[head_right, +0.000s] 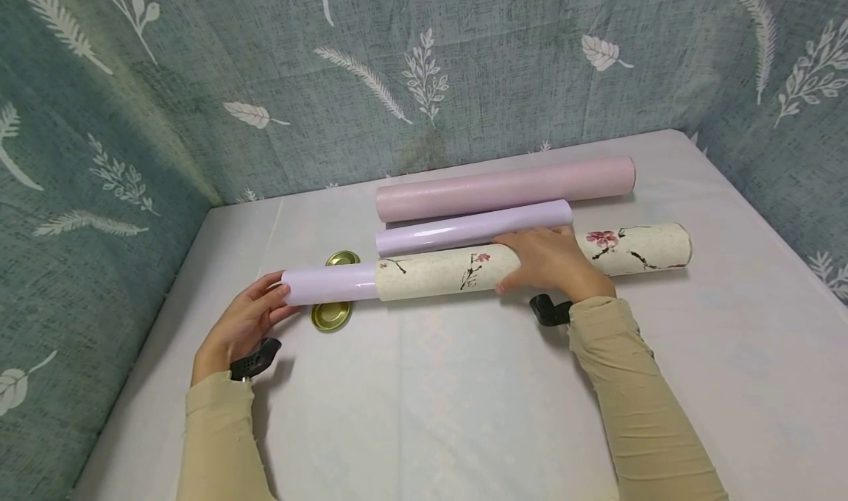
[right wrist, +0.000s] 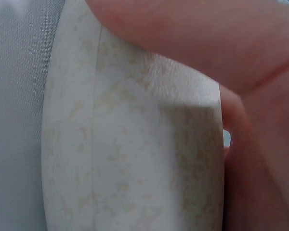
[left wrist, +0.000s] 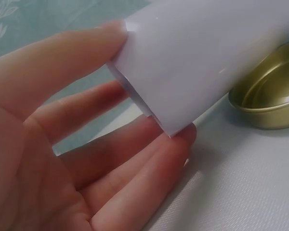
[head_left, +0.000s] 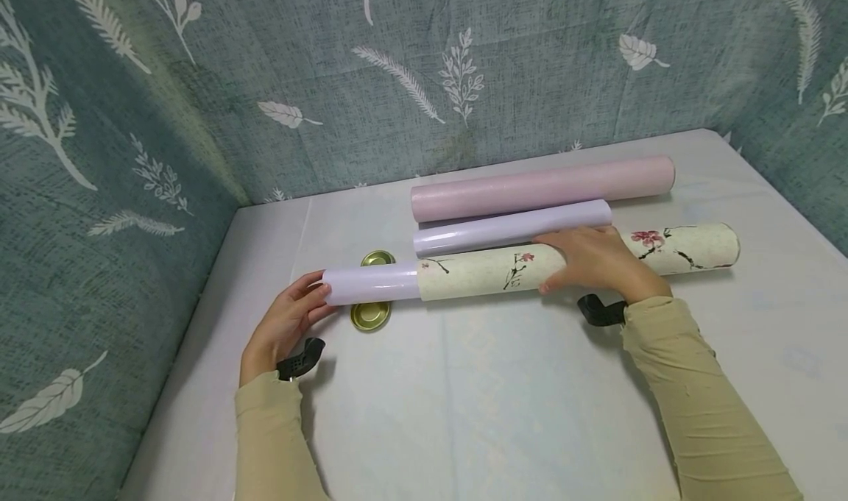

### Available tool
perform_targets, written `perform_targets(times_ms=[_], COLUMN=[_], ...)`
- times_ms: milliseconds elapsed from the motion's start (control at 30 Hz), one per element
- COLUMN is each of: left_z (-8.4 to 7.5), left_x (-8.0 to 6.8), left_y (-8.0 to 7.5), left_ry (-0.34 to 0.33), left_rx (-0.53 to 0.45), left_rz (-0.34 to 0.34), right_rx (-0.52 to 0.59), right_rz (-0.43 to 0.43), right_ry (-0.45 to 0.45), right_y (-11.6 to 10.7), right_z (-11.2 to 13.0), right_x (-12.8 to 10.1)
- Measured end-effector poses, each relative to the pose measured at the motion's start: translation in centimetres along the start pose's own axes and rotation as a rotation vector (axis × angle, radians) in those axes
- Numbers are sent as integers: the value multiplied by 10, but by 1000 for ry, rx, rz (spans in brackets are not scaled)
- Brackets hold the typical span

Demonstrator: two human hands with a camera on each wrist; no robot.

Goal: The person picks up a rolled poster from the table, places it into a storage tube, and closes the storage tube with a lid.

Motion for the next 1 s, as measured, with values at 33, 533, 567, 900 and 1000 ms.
perform_targets(times_ms=[33, 533, 567, 900, 1000], left_z=[0, -1, -1, -4, -5], left_x=[0, 0, 1, 2, 2], left_y=[0, 5, 5, 9, 12], left_ry=[-2, -5, -4, -15, -19], left_rx=[-2, 72, 84, 184, 195], left_rz=[1, 12, 13, -8, -6], right_rx=[1, 1, 1, 3, 3], right_rz=[-1, -6, -6, -1, 3], right_ry=[0, 3, 3, 2, 7], right_y=[0, 0, 0, 0, 0], right_z=[0, 0, 0, -1, 0], right_x=[0, -1, -1, -1, -1])
Point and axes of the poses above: each hand's wrist, its own x-axis towards the middle knuckle, its own y-axis out of the palm, z = x × y, the point moved 9 cm from there along x, towards the middle knuckle, and after that the axes turned 3 degrees about y, right-handed, at the moved point
